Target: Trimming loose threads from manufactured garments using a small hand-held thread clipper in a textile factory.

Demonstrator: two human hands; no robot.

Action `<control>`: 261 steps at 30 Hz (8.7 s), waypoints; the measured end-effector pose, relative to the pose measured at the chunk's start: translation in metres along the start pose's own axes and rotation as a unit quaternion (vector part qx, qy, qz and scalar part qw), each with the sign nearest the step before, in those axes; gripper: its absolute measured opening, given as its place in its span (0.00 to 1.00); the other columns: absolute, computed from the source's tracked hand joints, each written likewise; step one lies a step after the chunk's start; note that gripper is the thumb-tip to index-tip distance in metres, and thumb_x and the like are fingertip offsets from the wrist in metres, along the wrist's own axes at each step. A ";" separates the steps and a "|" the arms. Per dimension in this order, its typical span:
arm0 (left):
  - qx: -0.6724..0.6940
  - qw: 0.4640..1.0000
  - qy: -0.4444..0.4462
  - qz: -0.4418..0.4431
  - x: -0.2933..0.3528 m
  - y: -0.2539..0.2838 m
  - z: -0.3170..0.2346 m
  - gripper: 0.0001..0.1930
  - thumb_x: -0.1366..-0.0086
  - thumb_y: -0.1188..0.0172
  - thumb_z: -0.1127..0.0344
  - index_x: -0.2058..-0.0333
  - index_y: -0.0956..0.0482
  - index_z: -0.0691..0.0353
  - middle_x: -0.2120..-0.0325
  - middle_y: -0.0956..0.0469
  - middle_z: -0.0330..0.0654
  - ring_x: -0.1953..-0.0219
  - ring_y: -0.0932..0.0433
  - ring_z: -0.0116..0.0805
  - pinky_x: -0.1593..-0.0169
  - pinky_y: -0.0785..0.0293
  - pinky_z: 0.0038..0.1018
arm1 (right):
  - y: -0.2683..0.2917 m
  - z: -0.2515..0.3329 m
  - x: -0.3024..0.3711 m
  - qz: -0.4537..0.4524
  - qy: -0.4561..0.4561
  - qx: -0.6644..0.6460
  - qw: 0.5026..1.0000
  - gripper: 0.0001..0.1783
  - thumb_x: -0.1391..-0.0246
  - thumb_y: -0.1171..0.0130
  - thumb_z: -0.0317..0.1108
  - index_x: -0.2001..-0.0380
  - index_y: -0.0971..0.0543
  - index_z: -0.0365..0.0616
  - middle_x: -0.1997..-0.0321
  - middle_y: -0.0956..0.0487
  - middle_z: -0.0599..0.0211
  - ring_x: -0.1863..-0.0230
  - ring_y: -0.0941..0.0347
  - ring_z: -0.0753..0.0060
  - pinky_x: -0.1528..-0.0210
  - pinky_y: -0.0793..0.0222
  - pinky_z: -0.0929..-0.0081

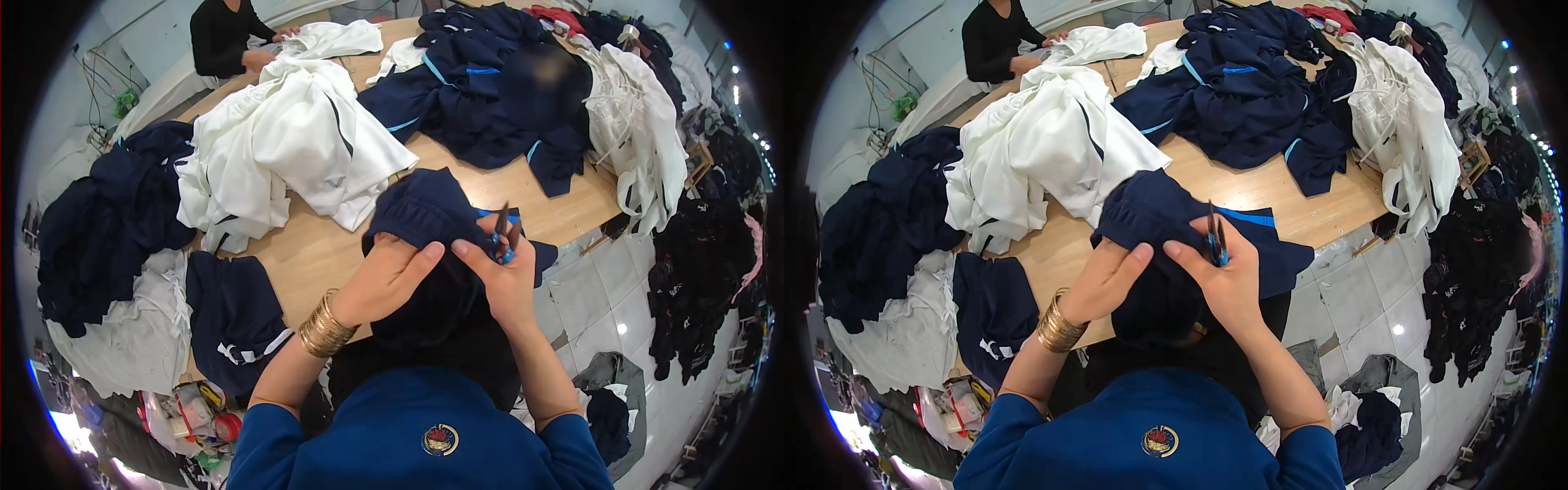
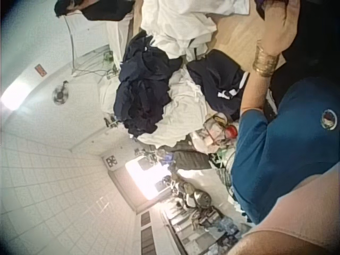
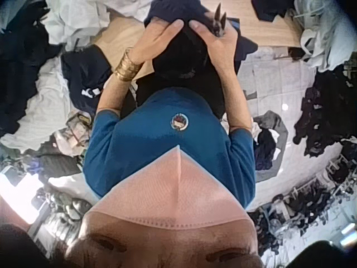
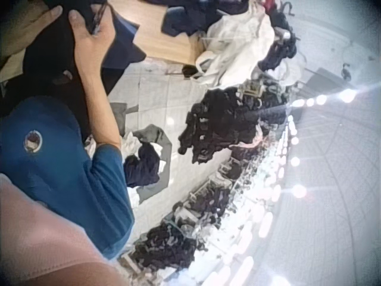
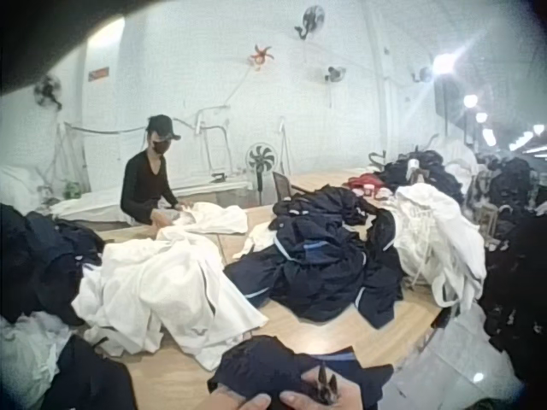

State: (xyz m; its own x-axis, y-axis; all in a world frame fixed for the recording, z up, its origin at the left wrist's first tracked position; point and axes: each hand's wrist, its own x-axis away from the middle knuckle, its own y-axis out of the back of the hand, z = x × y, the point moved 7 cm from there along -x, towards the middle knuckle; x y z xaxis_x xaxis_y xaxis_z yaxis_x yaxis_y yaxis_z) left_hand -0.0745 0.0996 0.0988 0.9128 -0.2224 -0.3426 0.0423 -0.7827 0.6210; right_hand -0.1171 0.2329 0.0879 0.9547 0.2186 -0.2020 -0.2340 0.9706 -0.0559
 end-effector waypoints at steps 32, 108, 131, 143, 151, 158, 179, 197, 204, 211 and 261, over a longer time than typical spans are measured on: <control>0.343 0.905 0.225 -0.117 0.003 -0.063 0.022 0.06 0.40 0.41 0.70 0.67 0.21 0.68 0.75 0.25 0.29 0.75 0.34 0.13 0.72 0.38 0.13 | 0.038 -0.014 0.023 -0.051 0.073 0.161 0.983 0.04 0.51 0.45 0.22 0.71 0.29 0.40 0.73 0.31 0.67 0.76 0.38 0.77 0.71 0.42 0.84; 0.557 0.769 0.297 -0.107 0.010 -0.083 0.014 0.09 0.40 0.42 0.70 0.60 0.23 0.63 0.68 0.22 0.34 0.71 0.29 0.17 0.68 0.34 0.15 | 0.055 0.012 0.052 -0.057 0.099 0.441 0.890 0.17 0.56 0.36 0.44 0.70 0.27 0.44 0.79 0.31 0.73 0.78 0.35 0.73 0.74 0.47 0.75; 0.571 0.773 0.255 -0.109 0.011 -0.087 0.008 0.12 0.39 0.43 0.73 0.57 0.25 0.69 0.61 0.23 0.38 0.59 0.27 0.22 0.52 0.32 0.20 | 0.050 0.014 0.055 -0.080 0.148 0.508 0.845 0.17 0.58 0.36 0.44 0.71 0.27 0.44 0.76 0.28 0.72 0.76 0.35 0.70 0.74 0.47 0.73; 0.566 0.774 0.266 -0.097 0.012 -0.086 0.009 0.11 0.40 0.43 0.73 0.58 0.25 0.70 0.61 0.23 0.39 0.59 0.27 0.22 0.52 0.32 0.21 | 0.072 -0.007 0.052 -0.103 -0.010 0.329 0.939 0.10 0.51 0.39 0.38 0.72 0.26 0.43 0.79 0.28 0.67 0.77 0.33 0.66 0.73 0.41 0.73; 0.633 0.722 0.278 -0.026 0.005 -0.063 0.015 0.12 0.37 0.45 0.67 0.60 0.24 0.71 0.64 0.22 0.41 0.63 0.24 0.24 0.56 0.29 0.20 | 0.091 -0.008 0.021 -0.079 -0.021 0.097 0.992 0.19 0.54 0.37 0.33 0.58 0.27 0.40 0.68 0.30 0.75 0.73 0.41 0.86 0.71 0.46 0.89; 0.467 0.849 0.218 -0.117 -0.008 0.054 0.026 0.12 0.40 0.42 0.63 0.64 0.23 0.68 0.70 0.21 0.38 0.70 0.23 0.22 0.66 0.28 0.17 | 0.040 -0.098 0.018 0.263 -0.181 0.113 0.941 0.20 0.60 0.33 0.33 0.61 0.23 0.39 0.64 0.23 0.69 0.60 0.33 0.81 0.53 0.39 0.81; 0.316 0.849 0.422 -0.035 0.176 0.060 0.191 0.17 0.46 0.47 0.74 0.56 0.26 0.70 0.60 0.23 0.37 0.60 0.27 0.23 0.52 0.33 0.19 | 0.119 -0.054 -0.012 -0.001 0.039 0.441 0.897 0.06 0.50 0.41 0.30 0.70 0.23 0.39 0.77 0.31 0.66 0.77 0.38 0.76 0.73 0.42 0.80; 0.349 0.706 0.592 -0.172 0.217 0.029 0.219 0.17 0.35 0.47 0.57 0.56 0.26 0.66 0.61 0.23 0.36 0.59 0.28 0.18 0.52 0.34 0.18 | 0.048 -0.172 -0.079 -0.004 -0.145 0.421 0.895 0.17 0.52 0.39 0.41 0.66 0.23 0.37 0.78 0.27 0.66 0.75 0.32 0.74 0.71 0.37 0.75; 0.349 0.829 0.386 -0.203 0.168 0.046 0.145 0.15 0.38 0.45 0.65 0.55 0.27 0.67 0.61 0.23 0.37 0.60 0.28 0.21 0.55 0.31 0.21 | 0.108 -0.125 -0.077 -0.173 -0.077 0.120 0.974 0.03 0.49 0.41 0.32 0.71 0.23 0.46 0.81 0.34 0.83 0.81 0.47 0.92 0.80 0.56 0.89; 0.194 0.956 0.189 0.114 0.146 -0.030 0.100 0.15 0.38 0.46 0.63 0.54 0.26 0.60 0.65 0.22 0.45 0.60 0.24 0.44 0.55 0.30 0.30 | 0.176 -0.127 -0.065 -0.120 -0.052 0.445 0.886 0.13 0.50 0.41 0.30 0.60 0.24 0.39 0.71 0.25 0.70 0.65 0.31 0.79 0.57 0.36 0.77; 0.179 0.935 0.216 -0.218 0.079 0.096 0.103 0.11 0.37 0.46 0.64 0.67 0.24 0.68 0.75 0.23 0.36 0.74 0.29 0.20 0.66 0.33 0.17 | 0.087 -0.045 -0.006 -0.091 -0.149 -0.132 0.976 0.06 0.49 0.41 0.27 0.67 0.28 0.47 0.81 0.33 0.84 0.84 0.46 0.92 0.82 0.54 0.89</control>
State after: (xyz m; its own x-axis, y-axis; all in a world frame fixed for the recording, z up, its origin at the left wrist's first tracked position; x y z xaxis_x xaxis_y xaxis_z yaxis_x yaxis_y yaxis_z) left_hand -0.0402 -0.0529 0.0591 0.9224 0.3583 -0.1441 0.3809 -0.9055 0.1872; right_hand -0.1514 0.3114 0.0403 0.9868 0.1021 0.1260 -0.0566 0.9449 -0.3224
